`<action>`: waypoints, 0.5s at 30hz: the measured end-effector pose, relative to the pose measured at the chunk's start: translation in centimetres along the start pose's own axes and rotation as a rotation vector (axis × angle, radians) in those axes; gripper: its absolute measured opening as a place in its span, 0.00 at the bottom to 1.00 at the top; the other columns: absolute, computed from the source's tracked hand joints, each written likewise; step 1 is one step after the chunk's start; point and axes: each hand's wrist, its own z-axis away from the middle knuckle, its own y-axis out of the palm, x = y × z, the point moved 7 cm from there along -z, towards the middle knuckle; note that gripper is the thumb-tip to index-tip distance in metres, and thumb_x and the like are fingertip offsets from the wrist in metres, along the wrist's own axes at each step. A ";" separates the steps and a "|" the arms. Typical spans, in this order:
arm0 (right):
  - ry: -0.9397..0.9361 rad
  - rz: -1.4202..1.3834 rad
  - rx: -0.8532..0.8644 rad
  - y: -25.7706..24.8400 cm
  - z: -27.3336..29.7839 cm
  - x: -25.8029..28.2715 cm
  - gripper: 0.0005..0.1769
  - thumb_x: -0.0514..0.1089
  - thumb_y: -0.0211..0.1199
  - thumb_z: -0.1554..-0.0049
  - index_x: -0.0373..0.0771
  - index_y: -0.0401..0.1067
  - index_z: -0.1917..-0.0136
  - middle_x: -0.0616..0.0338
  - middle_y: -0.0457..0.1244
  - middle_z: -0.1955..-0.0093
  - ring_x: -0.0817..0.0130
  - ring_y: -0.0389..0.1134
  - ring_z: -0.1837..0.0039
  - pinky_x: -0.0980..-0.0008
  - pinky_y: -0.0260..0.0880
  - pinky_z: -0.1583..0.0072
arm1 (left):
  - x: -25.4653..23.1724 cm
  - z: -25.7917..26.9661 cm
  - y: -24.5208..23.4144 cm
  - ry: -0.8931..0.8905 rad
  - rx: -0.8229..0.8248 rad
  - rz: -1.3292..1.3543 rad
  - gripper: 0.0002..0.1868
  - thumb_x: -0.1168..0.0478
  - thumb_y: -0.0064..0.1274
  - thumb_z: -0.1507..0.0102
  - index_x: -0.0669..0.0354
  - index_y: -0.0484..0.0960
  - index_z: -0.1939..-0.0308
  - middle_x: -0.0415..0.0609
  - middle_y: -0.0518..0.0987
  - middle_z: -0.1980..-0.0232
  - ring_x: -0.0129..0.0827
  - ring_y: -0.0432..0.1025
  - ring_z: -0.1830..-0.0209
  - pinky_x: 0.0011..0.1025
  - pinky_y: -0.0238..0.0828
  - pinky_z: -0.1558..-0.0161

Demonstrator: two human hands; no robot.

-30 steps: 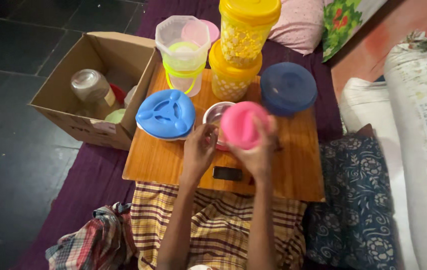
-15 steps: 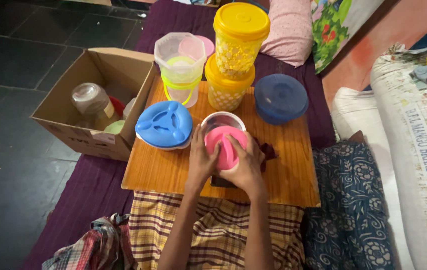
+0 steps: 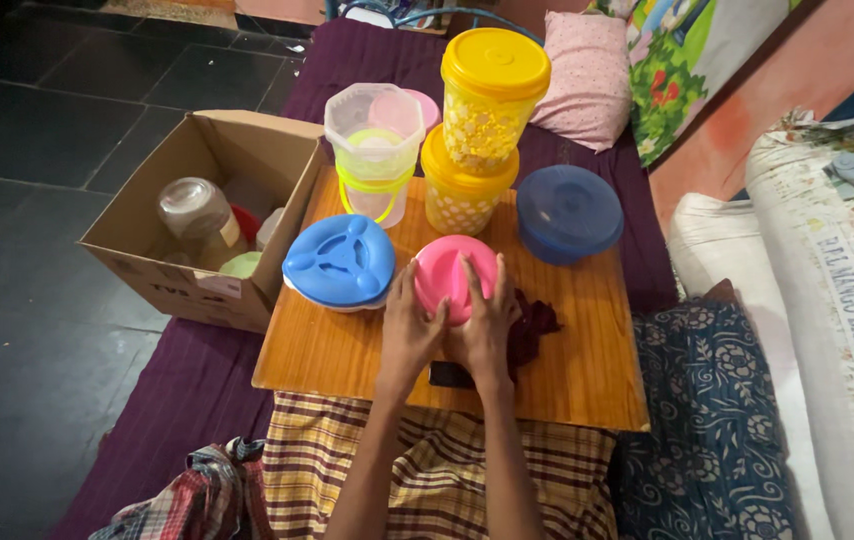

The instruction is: The person wipes the exterior of several plastic containers with a dark cloth. They open and close a pink container, then repeatedly wipe a blue container and its lid, turning the items over to clean multiple sides.

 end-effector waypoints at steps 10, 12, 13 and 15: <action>0.177 0.110 0.383 -4.5 1.3 -0.2 0.59 0.62 0.86 0.72 0.52 0.66 0.29 0.47 0.47 0.22 0.47 0.46 0.21 0.36 0.45 0.28 | 0.1 0.2 0.2 -0.101 0.102 0.001 0.21 0.52 0.63 0.40 0.67 0.78 0.54 0.60 0.75 0.58 0.54 0.72 0.58 0.45 0.69 0.55; 0.167 0.122 0.369 -4.6 1.2 0.2 0.59 0.61 0.85 0.72 0.51 0.67 0.29 0.45 0.46 0.21 0.45 0.45 0.21 0.36 0.45 0.29 | -0.1 0.3 0.7 -0.019 0.128 0.040 0.23 0.52 0.64 0.41 0.68 0.79 0.52 0.61 0.74 0.58 0.55 0.71 0.59 0.46 0.69 0.57; 0.162 0.127 0.360 -4.7 1.2 0.2 0.59 0.61 0.85 0.72 0.51 0.67 0.29 0.44 0.45 0.20 0.44 0.44 0.21 0.36 0.45 0.29 | 0.2 0.4 0.8 -0.036 0.128 0.034 0.23 0.52 0.64 0.41 0.67 0.79 0.52 0.60 0.74 0.58 0.54 0.71 0.59 0.45 0.69 0.57; 0.139 0.099 0.353 -4.3 0.7 0.2 0.58 0.59 0.86 0.73 0.50 0.68 0.30 0.43 0.45 0.21 0.43 0.44 0.21 0.38 0.46 0.28 | 0.5 0.0 0.7 -0.062 0.124 0.017 0.22 0.51 0.64 0.41 0.65 0.81 0.52 0.58 0.75 0.59 0.52 0.72 0.60 0.45 0.70 0.58</action>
